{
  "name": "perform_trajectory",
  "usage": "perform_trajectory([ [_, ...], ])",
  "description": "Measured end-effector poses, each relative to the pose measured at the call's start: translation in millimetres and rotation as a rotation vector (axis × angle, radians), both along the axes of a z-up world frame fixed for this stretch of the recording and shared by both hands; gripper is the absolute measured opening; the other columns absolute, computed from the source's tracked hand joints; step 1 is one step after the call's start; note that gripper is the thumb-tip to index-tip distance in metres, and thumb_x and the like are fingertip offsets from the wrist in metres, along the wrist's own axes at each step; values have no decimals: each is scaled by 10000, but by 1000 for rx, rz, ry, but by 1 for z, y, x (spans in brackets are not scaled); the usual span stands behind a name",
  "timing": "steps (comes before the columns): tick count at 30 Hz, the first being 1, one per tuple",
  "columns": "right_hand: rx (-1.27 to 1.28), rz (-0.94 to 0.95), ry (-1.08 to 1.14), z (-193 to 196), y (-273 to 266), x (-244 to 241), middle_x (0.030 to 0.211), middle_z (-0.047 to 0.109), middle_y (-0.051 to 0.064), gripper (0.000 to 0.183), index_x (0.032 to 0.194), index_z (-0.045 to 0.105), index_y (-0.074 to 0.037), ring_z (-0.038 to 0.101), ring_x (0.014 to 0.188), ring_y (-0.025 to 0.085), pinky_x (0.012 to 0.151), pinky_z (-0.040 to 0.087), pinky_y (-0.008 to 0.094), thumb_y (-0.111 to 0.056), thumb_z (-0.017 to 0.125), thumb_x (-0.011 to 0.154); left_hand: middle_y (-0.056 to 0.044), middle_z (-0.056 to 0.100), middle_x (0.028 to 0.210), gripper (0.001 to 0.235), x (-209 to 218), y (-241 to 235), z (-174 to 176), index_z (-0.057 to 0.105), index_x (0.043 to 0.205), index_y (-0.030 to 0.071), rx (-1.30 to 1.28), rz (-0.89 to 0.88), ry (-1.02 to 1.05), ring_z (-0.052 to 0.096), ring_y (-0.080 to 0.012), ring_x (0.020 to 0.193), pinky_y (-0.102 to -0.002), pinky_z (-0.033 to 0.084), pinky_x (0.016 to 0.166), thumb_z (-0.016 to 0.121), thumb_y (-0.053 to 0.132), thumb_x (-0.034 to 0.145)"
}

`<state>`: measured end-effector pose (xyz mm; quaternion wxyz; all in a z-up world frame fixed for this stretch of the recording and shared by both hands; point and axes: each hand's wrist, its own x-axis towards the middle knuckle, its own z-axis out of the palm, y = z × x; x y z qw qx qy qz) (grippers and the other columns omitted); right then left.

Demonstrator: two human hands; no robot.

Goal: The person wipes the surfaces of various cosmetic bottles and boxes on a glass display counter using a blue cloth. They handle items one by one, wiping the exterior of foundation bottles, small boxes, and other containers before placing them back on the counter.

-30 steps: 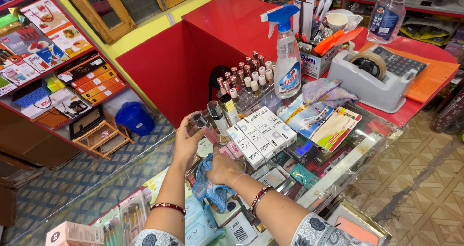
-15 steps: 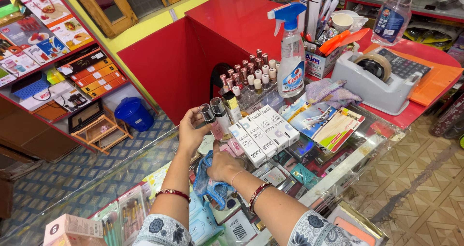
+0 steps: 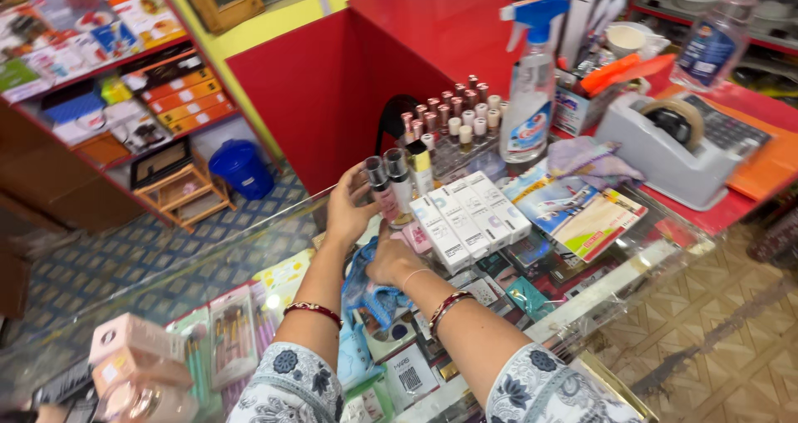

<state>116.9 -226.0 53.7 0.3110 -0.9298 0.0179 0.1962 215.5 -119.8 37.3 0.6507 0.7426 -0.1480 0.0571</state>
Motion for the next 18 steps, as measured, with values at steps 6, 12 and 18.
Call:
perform_trajectory([
  [6, 7, 56, -133, -29, -3, 14, 1327, 582, 340, 1139, 1614, -77, -23, 606, 1256, 392, 1077, 476, 403, -150, 693, 785, -120, 563, 1413, 833, -32, 11, -23, 497, 1442, 140, 15, 207, 53, 609, -264, 1271, -410, 572, 886, 776, -127, 705],
  [12, -117, 132, -249, -26, 0, -9, 1228, 676, 268, 990, 1651, 94, -259, 668, 1156, 412, 1028, 499, 485, -202, 654, 837, -101, 674, 1318, 589, -83, 32, -46, 617, 1318, 92, -8, 338, -113, 672, -244, 1196, -343, 553, 1000, 691, -120, 773],
  [18, -273, 125, -258, 17, 28, -57, 1156, 712, 208, 901, 1628, 113, -408, 689, 1089, 405, 952, 512, 558, -345, 658, 913, -173, 710, 1179, 469, -156, 52, -17, 671, 1269, 71, 128, 525, -133, 696, -298, 1134, -373, 553, 938, 671, -85, 827],
])
